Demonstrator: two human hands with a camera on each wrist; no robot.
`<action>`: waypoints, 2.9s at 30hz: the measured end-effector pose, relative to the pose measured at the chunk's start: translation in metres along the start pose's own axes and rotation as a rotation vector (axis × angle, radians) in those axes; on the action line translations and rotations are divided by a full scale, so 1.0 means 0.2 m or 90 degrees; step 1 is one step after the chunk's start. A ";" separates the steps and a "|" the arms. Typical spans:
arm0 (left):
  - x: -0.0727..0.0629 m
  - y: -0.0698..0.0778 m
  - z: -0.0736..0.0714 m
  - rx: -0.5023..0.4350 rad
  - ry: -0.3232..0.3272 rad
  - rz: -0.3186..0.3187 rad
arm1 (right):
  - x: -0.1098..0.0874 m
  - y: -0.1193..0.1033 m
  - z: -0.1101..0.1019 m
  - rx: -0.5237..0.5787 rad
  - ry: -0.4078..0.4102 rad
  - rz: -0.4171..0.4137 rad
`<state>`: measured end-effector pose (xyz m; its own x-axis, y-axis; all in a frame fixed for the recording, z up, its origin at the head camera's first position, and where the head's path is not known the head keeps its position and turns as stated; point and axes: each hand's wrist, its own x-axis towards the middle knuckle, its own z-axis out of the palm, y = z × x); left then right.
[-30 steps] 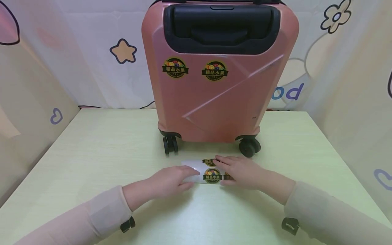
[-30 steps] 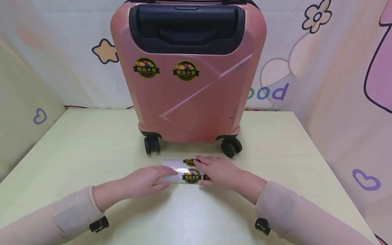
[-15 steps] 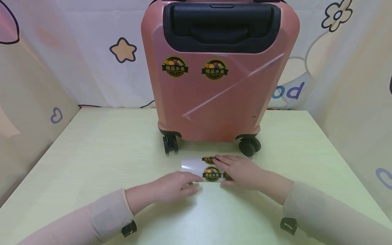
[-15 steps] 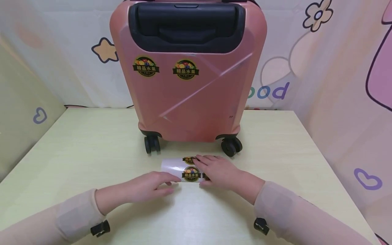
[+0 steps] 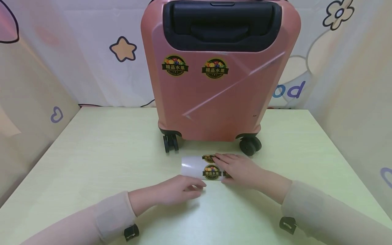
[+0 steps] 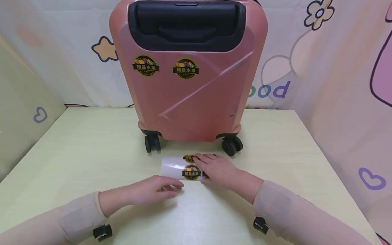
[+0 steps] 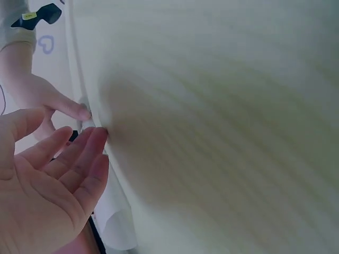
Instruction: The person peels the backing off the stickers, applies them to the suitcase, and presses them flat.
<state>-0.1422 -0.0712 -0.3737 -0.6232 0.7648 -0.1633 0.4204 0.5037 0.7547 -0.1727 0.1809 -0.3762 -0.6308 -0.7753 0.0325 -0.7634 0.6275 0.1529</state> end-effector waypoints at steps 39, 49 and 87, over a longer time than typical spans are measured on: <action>0.15 -0.03 0.05 -0.596 0.398 -0.080 | 0.07 -0.05 -0.17 0.214 0.256 0.066; 0.17 0.04 0.06 -0.584 0.403 -0.049 | 0.11 -0.12 -0.15 0.207 0.382 0.067; 0.20 0.08 0.08 -0.482 0.459 -0.095 | 0.10 -0.12 -0.18 0.435 0.268 0.154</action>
<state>-0.1497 -0.0271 -0.3781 -0.9835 0.1715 -0.0583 -0.0591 0.0000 0.9982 -0.1619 0.1490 -0.3430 -0.7873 -0.4900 0.3743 -0.6150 0.5803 -0.5338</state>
